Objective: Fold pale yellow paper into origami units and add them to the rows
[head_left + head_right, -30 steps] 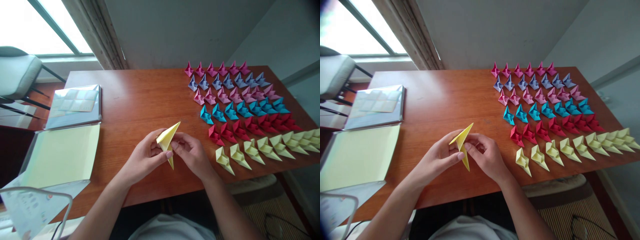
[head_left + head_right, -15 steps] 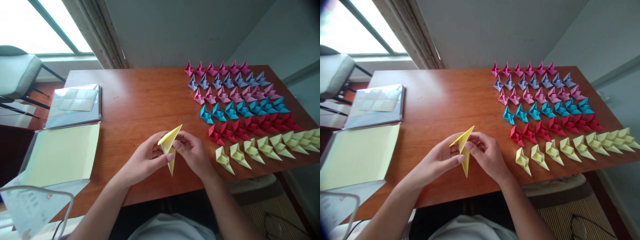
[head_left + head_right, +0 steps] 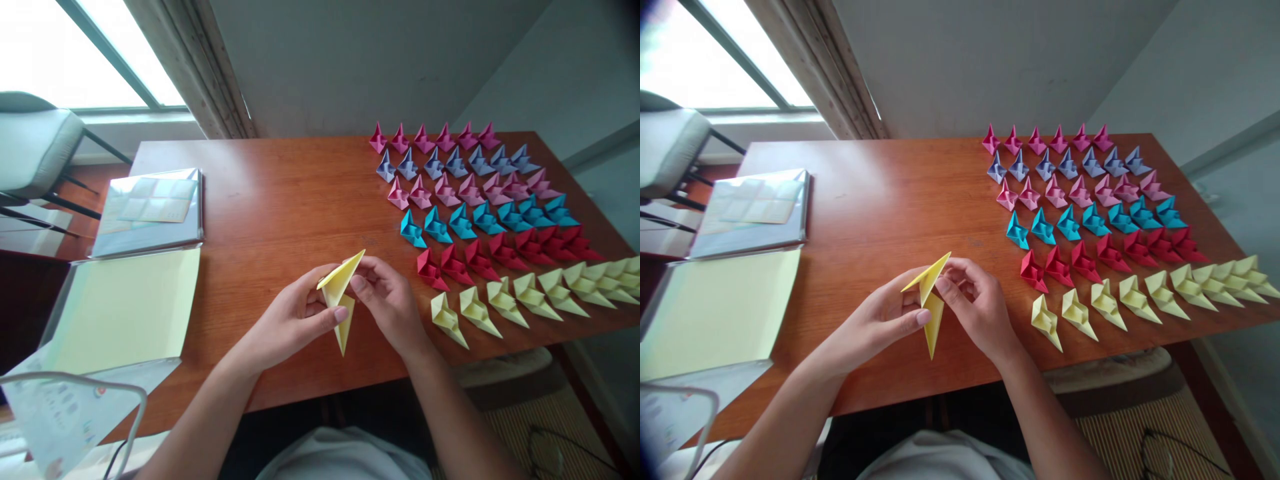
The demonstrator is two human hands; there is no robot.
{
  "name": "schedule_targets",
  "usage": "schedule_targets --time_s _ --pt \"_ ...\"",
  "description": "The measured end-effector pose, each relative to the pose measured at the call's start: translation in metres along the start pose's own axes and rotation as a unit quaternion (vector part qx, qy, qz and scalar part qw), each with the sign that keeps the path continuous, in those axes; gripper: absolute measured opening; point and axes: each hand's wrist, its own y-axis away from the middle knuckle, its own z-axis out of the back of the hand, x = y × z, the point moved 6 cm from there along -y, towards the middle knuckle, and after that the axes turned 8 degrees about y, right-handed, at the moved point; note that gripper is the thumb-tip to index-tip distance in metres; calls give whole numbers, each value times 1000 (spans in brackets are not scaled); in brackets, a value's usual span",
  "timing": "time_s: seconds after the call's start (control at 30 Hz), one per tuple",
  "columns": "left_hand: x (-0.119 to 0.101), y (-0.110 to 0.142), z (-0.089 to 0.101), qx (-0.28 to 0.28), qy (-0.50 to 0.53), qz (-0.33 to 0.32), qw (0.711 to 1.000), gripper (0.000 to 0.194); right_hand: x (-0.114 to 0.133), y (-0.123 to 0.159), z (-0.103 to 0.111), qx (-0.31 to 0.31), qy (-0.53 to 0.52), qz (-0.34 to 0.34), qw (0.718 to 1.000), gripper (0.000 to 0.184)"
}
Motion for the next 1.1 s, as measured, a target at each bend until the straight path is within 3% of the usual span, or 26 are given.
schedule_targets --time_s 0.53,0.8,1.1 --pt "-3 0 0 -2 19 -10 1000 55 1 1 -1 10 4 31 999 34" --pt "-8 2 16 -94 51 -48 993 48 15 3 -12 79 69 80 991 57" --pt "-6 -1 17 -94 67 -56 992 41 16 4 -13 86 93 91 988 59"
